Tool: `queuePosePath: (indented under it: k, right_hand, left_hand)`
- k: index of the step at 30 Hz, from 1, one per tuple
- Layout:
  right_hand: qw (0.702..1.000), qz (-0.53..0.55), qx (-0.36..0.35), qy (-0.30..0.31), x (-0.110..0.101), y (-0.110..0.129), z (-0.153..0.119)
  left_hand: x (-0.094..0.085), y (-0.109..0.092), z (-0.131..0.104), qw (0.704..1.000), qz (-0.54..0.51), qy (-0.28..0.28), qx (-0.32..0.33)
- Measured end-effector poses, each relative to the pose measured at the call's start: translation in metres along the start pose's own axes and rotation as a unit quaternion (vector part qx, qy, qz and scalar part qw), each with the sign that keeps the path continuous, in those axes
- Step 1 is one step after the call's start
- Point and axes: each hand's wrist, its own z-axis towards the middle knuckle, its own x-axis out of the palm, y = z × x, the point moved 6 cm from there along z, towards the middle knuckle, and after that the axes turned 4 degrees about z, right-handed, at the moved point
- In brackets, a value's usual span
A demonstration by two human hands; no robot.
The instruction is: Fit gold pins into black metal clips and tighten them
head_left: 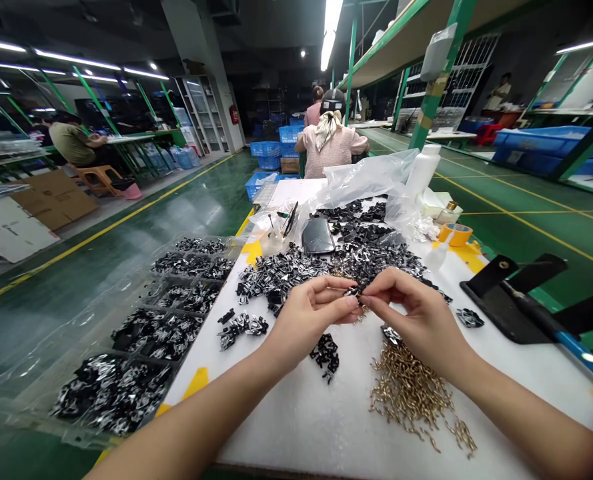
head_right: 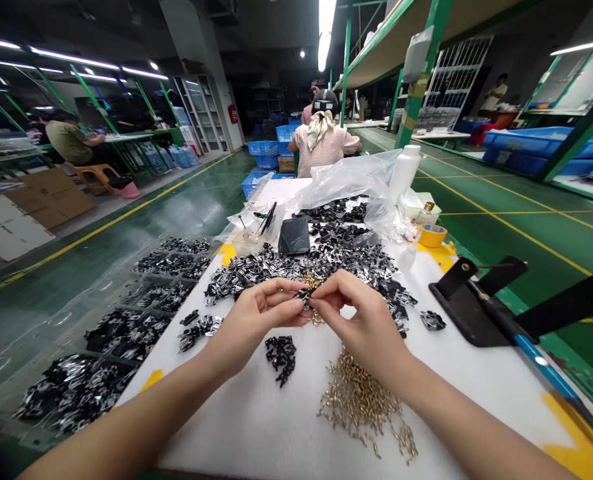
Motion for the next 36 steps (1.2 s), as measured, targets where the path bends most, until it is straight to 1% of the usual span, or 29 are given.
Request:
queuePosePath:
  k: [4,6,10,12,15,20,25,32,34,36]
  right_hand:
    - [0.998,-0.02,-0.052,0.002,0.0,0.008,0.0]
    - [0.998,-0.016,-0.064,0.008,0.001,0.01,0.0]
    - [0.999,0.012,-0.036,0.008,0.002,0.008,0.0]
    - [0.999,0.017,-0.034,0.005,0.001,0.008,-0.001]
    - [0.999,0.024,-0.034,0.007,0.002,0.007,-0.002]
    - [0.998,0.055,0.023,0.004,0.002,0.001,-0.001]
    - [0.999,0.05,0.019,0.001,0.002,0.003,-0.002]
    - [0.997,0.071,0.024,0.009,0.001,-0.002,-0.002]
    - [0.999,0.053,0.0,0.0,0.0,0.001,-0.002]
    - [0.998,0.005,-0.056,-0.014,-0.001,0.008,-0.003]
  left_hand:
    - [0.0,0.002,0.001,0.999,-0.041,0.01,-0.009]
    - [0.0,0.003,0.001,0.998,-0.06,0.017,-0.014]
    - [-0.001,0.004,0.0,0.996,-0.083,0.015,-0.031]
    - [0.0,0.004,0.0,0.995,-0.087,0.016,-0.034]
    - [0.003,0.002,-0.001,0.995,-0.09,0.034,-0.036]
    - [0.006,0.004,-0.002,0.992,-0.098,0.054,-0.054]
    - [0.007,0.005,-0.002,0.99,-0.11,0.059,-0.058]
    - [0.009,-0.001,-0.003,0.989,-0.114,0.081,-0.046]
    - [0.009,0.0,-0.003,0.988,-0.121,0.081,-0.049]
    - [0.01,0.002,-0.003,0.986,-0.132,0.082,-0.053]
